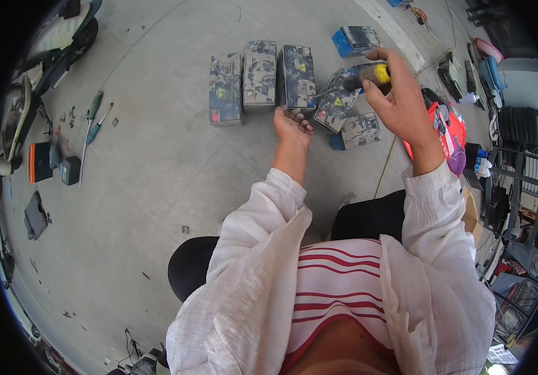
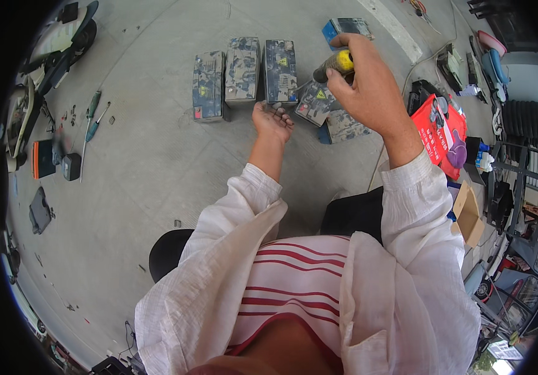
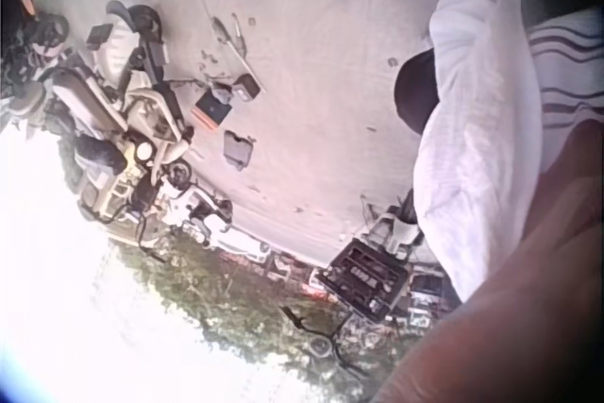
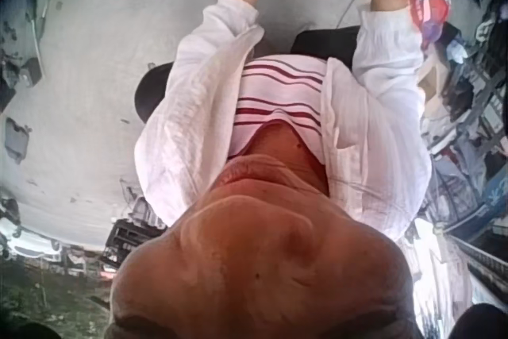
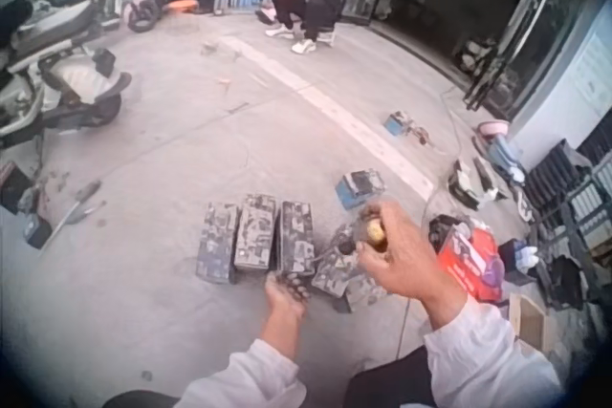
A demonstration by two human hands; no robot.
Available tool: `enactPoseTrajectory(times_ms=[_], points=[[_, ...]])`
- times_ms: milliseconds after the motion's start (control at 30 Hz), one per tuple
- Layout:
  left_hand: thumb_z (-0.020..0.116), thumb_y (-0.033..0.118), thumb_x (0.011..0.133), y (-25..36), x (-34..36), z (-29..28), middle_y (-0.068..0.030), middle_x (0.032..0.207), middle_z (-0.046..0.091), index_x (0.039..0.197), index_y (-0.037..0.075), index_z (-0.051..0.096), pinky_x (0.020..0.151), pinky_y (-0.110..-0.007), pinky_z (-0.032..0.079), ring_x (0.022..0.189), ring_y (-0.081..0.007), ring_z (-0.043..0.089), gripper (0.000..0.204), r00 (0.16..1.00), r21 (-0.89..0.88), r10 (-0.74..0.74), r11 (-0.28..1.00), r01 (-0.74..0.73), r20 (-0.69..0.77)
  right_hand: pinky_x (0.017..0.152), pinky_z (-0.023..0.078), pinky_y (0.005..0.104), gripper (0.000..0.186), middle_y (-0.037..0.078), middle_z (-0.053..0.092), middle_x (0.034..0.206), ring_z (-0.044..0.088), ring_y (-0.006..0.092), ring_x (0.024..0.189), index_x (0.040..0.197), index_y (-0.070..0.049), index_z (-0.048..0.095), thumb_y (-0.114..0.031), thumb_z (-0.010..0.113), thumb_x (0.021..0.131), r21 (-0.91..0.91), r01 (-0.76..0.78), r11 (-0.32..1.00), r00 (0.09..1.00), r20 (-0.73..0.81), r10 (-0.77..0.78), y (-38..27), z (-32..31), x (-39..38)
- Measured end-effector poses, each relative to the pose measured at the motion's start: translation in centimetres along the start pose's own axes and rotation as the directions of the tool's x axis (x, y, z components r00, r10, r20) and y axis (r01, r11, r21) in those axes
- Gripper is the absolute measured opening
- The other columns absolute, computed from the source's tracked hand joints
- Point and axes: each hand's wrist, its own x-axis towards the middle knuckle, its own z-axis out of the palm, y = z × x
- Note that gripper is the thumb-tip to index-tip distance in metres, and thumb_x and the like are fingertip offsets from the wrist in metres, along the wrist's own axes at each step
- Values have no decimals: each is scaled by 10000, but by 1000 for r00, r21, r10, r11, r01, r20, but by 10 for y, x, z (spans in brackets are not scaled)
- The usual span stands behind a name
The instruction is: The person sits on the ground and uses a yellow-handled screwdriver to open the tops of several rectangular batteries laid out in front. They repeatedly pry open the battery caps, remove them, and set them aside, then continue to the next battery in the row.
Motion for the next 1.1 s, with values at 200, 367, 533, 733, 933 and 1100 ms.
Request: enactPoseTrajectory(times_ms=[200,367,533,733,933,1100], points=[[550,497,909,-1,14,-4,17,721,479,861,152,553,551,-317,368,612,-157,454,348,1000,-25,13,1000,-13,10,738,531,407,317,176,663,1057,662,367,923,1142,-62,608,-238,700,896,-311,-138,940,976,118,182,-7,-6,8],[542,481,952,-1,16,0,11,717,486,853,146,543,527,-316,395,597,-150,463,349,999,-2,33,999,-33,7,688,522,432,363,169,689,939,668,376,839,1073,-63,613,-367,711,902,-116,-31,993,999,-15,29,-2,-4,0],[553,394,1009,-15,12,0,-13,715,510,914,88,517,452,-308,388,526,-134,460,323,957,134,289,948,-290,25,717,527,418,313,173,685,966,673,374,852,1130,-77,611,-298,679,919,-313,-165,935,971,113,209,-6,-7,9],[560,352,1042,-26,8,3,-37,723,521,1027,40,473,439,-305,373,505,-128,452,325,902,293,423,855,-428,83,702,529,407,328,168,694,949,673,362,826,1099,-78,622,-340,693,916,-7,-44,999,998,40,44,0,0,-2],[537,365,1052,-24,11,2,-41,727,524,1012,43,461,439,-302,373,496,-125,446,333,900,296,430,852,-432,76,718,534,418,332,171,690,993,687,353,869,1130,-89,612,-309,708,900,-316,-200,928,964,108,244,-7,-10,6],[538,370,1050,-26,10,3,-34,732,529,997,52,459,434,-297,371,499,-129,460,332,890,294,442,841,-454,112,714,537,425,391,204,694,986,695,365,895,1149,-78,607,-384,683,917,-14,37,999,996,84,-36,3,-3,-1]])
